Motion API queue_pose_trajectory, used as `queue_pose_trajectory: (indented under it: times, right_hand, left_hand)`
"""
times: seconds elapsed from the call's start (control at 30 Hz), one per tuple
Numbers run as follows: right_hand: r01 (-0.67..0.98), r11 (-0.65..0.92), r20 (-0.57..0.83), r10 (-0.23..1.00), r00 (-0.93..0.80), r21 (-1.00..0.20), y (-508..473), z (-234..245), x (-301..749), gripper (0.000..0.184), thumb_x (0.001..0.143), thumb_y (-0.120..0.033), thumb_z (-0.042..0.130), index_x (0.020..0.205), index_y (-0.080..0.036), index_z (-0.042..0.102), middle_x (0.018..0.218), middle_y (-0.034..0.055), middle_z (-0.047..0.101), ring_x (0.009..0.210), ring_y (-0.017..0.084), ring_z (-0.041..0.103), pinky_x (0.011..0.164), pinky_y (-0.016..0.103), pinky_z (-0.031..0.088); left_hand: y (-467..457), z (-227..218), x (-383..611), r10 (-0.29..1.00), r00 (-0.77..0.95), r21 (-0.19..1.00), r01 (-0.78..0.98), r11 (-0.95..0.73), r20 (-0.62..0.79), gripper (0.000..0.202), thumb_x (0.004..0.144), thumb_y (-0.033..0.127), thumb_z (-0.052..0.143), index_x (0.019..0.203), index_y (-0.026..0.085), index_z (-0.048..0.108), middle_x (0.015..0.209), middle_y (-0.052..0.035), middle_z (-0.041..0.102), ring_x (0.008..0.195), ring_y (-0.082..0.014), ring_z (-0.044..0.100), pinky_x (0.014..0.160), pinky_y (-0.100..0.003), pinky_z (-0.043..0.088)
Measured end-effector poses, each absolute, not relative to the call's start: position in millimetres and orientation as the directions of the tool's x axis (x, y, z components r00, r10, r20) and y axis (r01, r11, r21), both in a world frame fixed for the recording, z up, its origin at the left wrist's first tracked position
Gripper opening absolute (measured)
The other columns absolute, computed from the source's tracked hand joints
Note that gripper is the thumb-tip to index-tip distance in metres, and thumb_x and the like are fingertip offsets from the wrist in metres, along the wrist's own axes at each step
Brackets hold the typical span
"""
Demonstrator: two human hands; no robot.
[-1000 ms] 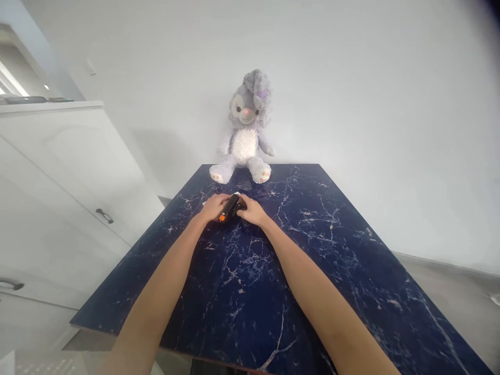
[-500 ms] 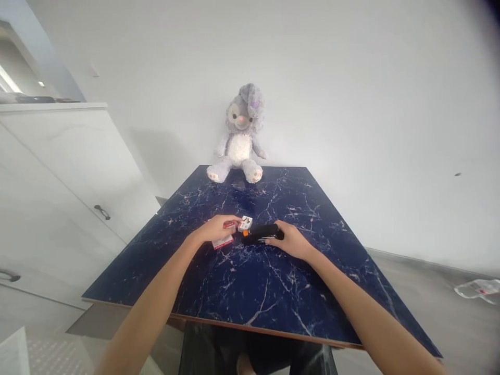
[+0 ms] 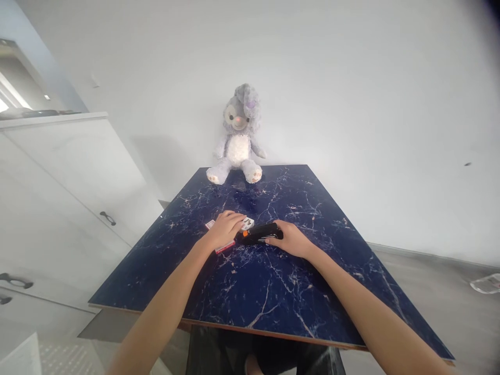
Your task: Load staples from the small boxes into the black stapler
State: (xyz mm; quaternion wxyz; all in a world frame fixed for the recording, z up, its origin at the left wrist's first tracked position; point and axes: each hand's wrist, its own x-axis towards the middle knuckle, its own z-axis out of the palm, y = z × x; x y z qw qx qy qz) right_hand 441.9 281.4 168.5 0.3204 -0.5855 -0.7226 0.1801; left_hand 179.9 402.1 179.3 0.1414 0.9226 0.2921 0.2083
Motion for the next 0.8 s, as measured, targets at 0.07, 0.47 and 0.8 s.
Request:
queue_pose_trajectory:
  times: [0.07,0.47,0.8]
  right_hand:
    - [0.738,0.249,0.251,0.962,-0.110,-0.627,281.3,169.6,441.1,0.023,0.082,-0.041,0.073,0.094,-0.023,0.064,0.088,0.0014,0.069,0.077,0.020,0.063,0.066,0.030,0.044]
    - [0.740,0.221,0.235,0.968,-0.087,-0.635,278.6,169.5,439.6,0.024,0.083,-0.042,0.071,0.095,-0.023,0.062,0.091,0.0027,0.068,0.078,0.020,0.063,0.066,0.030,0.044]
    - [0.753,0.214,0.229,0.970,-0.086,-0.622,278.0,170.7,438.6,0.023,0.084,-0.040,0.071,0.095,-0.022,0.061,0.093,0.0037,0.069,0.080,0.020,0.064,0.066,0.030,0.044]
  left_hand:
    - [399.1,178.6,185.0,0.583,0.758,0.416,0.449,-0.791,0.291,0.044,0.102,0.045,0.042,0.138,0.031,0.062,0.126,-0.0076,0.070,0.123,-0.0299,0.054,0.107,-0.047,0.037]
    - [423.5,176.5,156.1,0.658,0.727,0.394,0.557,-0.732,0.196,0.042,0.101,0.044,0.041,0.137,0.038,0.061,0.158,-0.0026,0.043,0.149,-0.0348,0.029,0.119,-0.056,0.019]
    - [425.7,180.4,147.2,0.699,0.703,0.458,0.581,-0.673,0.134,0.053,0.104,0.051,0.029,0.152,0.036,0.042,0.162,-0.0018,0.037,0.150,-0.0296,0.028,0.120,-0.049,0.023]
